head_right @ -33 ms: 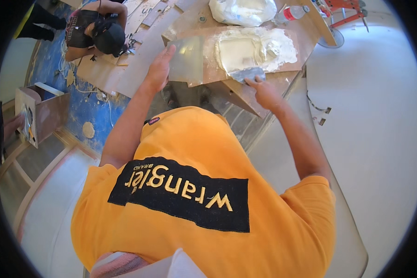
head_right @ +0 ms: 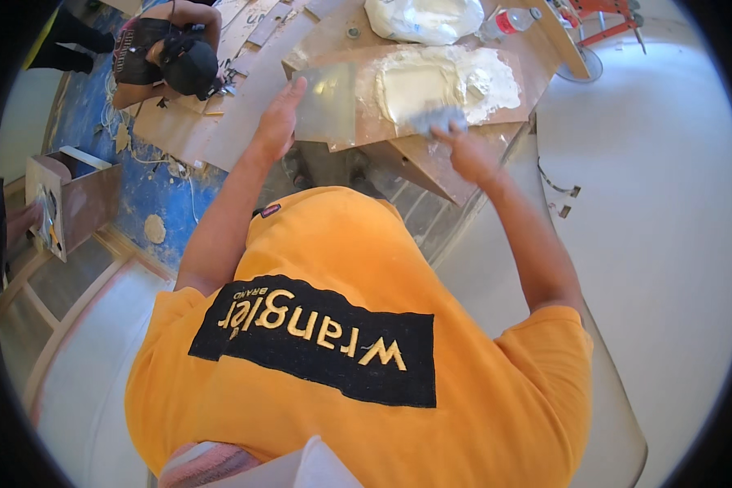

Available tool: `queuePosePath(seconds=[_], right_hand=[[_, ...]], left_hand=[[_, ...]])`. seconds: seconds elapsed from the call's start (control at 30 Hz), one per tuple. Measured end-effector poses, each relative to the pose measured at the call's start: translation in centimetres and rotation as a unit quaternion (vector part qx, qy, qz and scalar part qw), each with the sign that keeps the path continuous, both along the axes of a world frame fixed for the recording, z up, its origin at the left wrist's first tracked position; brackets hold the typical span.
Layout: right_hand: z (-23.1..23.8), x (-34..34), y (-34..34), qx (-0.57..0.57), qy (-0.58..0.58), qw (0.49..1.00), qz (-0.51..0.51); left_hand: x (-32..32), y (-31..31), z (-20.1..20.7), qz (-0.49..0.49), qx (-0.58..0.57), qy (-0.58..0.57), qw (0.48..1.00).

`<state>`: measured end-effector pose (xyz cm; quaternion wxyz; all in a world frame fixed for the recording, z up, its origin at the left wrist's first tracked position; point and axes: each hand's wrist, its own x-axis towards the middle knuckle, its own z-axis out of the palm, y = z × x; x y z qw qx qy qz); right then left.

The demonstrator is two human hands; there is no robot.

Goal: The person mixes a white plaster-like substance on a wooden board using two metal trowels. After mixing, the person scoops the material onto a trowel and applies it to a white wall, smoothing the surface with broad strokes.

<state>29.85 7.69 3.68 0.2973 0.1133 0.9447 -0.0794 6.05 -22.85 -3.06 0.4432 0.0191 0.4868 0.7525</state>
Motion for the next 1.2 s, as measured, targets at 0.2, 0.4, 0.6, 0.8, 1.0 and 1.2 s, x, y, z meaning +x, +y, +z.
queuePosePath(seconds=[0.2,0.4,0.6,0.8,1.0,1.2], right_hand=[[-3.5,-6.7,1.1,0.007,0.087,0.995,-0.049],[0.7,-4.1,2.6,-0.021,0.0,1.0,0.017],[-3.3,-6.0,-2.3,-0.003,0.11,0.986,-0.124],[-1.8,1.8,-0.5,-0.03,0.119,0.991,-0.044],[9.7,-0.6,-3.1,-0.257,0.133,0.886,-0.363],[9.0,1.8,-9.3,-0.346,0.341,0.822,-0.297]], left_hand=[[0.5,1.2,2.2,-0.036,0.038,-0.014,0.999],[0.2,1.2,2.9,-0.014,-0.007,0.017,1.0],[0.6,1.3,2.1,-0.048,0.033,-0.032,0.998],[0.8,2.0,3.4,-0.026,0.009,-0.058,0.998],[2.2,4.8,1.9,-0.063,0.056,-0.2,0.976],[5.1,11.3,2.8,-0.085,0.152,-0.33,0.928]])
